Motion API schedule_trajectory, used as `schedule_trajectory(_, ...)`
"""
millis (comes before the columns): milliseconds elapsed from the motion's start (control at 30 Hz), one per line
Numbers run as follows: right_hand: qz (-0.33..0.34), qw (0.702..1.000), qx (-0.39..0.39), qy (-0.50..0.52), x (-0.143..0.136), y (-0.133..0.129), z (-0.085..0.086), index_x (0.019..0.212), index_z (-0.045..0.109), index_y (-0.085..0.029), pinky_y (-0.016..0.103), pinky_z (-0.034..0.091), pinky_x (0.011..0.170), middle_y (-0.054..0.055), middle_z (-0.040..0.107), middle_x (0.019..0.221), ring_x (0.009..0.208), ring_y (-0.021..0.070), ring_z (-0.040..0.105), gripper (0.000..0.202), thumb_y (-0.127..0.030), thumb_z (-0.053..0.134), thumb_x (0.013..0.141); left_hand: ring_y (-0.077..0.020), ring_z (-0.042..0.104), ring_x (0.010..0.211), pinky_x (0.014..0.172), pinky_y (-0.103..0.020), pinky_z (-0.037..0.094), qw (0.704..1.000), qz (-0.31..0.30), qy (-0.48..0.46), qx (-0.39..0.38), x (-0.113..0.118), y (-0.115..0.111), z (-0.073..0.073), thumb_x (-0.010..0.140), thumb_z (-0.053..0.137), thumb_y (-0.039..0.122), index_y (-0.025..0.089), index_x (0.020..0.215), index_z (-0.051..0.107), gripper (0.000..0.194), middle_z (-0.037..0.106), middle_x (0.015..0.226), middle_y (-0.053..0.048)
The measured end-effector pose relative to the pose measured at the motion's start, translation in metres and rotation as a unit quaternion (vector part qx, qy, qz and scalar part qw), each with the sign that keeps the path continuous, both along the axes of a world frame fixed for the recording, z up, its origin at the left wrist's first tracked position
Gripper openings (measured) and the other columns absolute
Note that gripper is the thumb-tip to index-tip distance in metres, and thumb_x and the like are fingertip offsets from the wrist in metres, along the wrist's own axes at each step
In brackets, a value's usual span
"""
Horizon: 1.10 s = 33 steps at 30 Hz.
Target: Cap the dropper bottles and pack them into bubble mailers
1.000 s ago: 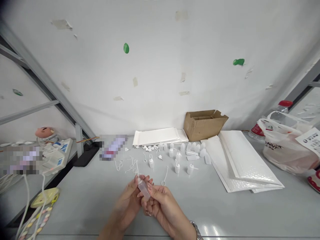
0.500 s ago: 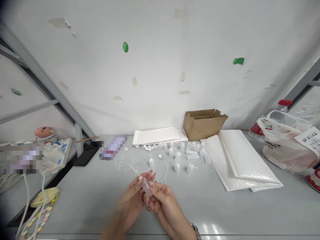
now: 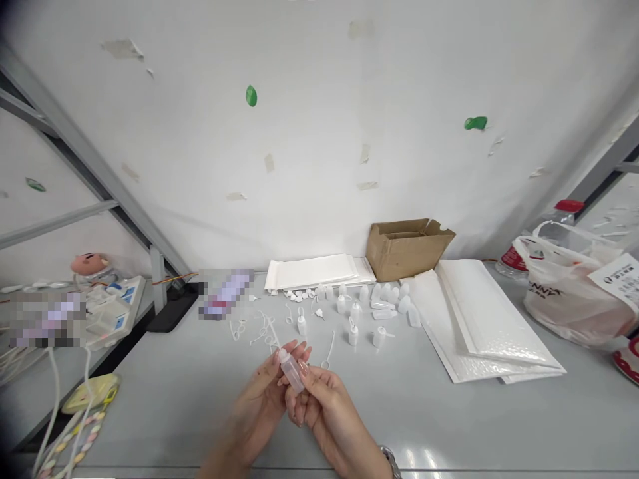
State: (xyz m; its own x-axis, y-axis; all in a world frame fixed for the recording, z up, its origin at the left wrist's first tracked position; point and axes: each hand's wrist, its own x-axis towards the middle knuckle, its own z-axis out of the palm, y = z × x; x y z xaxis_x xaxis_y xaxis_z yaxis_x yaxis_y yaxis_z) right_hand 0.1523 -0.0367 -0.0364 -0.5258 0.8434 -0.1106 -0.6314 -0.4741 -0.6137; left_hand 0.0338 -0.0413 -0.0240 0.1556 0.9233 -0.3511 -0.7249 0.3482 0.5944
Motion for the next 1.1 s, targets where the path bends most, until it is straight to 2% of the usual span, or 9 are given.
schedule_trajectory(233,-0.004,1.0,0.007,-0.014,-0.0002,0.0009,0.0019,0.062,0.064,-0.011,0.021,0.03,0.048,-0.001,0.052,0.047,0.043,0.0066,0.04,0.032,-0.038,0.064,0.078,-0.0256,0.057,0.111,0.104,-0.037,0.034,1.0,0.012,0.021,0.013,0.0019,0.0003,0.0011,0.065,0.075,0.032,0.017,0.085,0.073,0.025,0.073,0.099,-0.006)
schedule_trajectory(633,-0.008,1.0,0.005,-0.021,0.0009,0.0003,0.0001,0.058,0.061,-0.011,0.022,0.028,0.048,0.001,0.055,0.05,0.044,0.0066,0.04,0.032,-0.036,0.063,0.079,-0.024,0.058,0.108,0.1,-0.035,0.036,1.0,0.003,-0.003,0.005,-0.0003,-0.0007,-0.0004,0.062,0.077,0.025,0.019,0.081,0.074,0.02,0.073,0.099,-0.004)
schedule_trajectory(900,-0.004,0.995,0.034,-0.092,0.0011,-0.0001,0.0022,0.054,0.058,-0.013,0.022,0.024,0.046,0.0,0.054,0.047,0.04,0.0059,0.036,0.037,-0.042,0.065,0.076,-0.0262,0.06,0.101,0.097,-0.039,0.037,0.995,0.002,0.096,0.03,-0.0026,-0.0009,0.0056,0.068,0.072,0.034,0.015,0.083,0.073,0.023,0.073,0.086,-0.009)
schedule_trajectory(967,-0.018,0.993,0.044,-0.112,0.0016,-0.0008,0.0037,0.055,0.058,-0.013,0.023,0.024,0.047,0.0,0.053,0.048,0.042,0.0066,0.035,0.038,-0.045,0.064,0.075,-0.0261,0.06,0.102,0.099,-0.039,0.036,0.996,0.0,0.084,0.029,-0.0019,-0.0011,0.0044,0.069,0.071,0.033,0.015,0.083,0.073,0.023,0.073,0.09,-0.009)
schedule_trajectory(1100,-0.059,0.989,0.049,-0.123,0.0014,-0.0023,0.0049,0.055,0.06,-0.014,0.023,0.027,0.05,-0.001,0.052,0.05,0.046,0.0077,0.034,0.039,-0.047,0.066,0.074,-0.0245,0.055,0.113,0.102,-0.035,0.034,0.999,-0.022,-0.019,0.012,0.0002,-0.0012,-0.0034,0.069,0.072,0.025,0.019,0.084,0.073,0.016,0.071,0.104,-0.005)
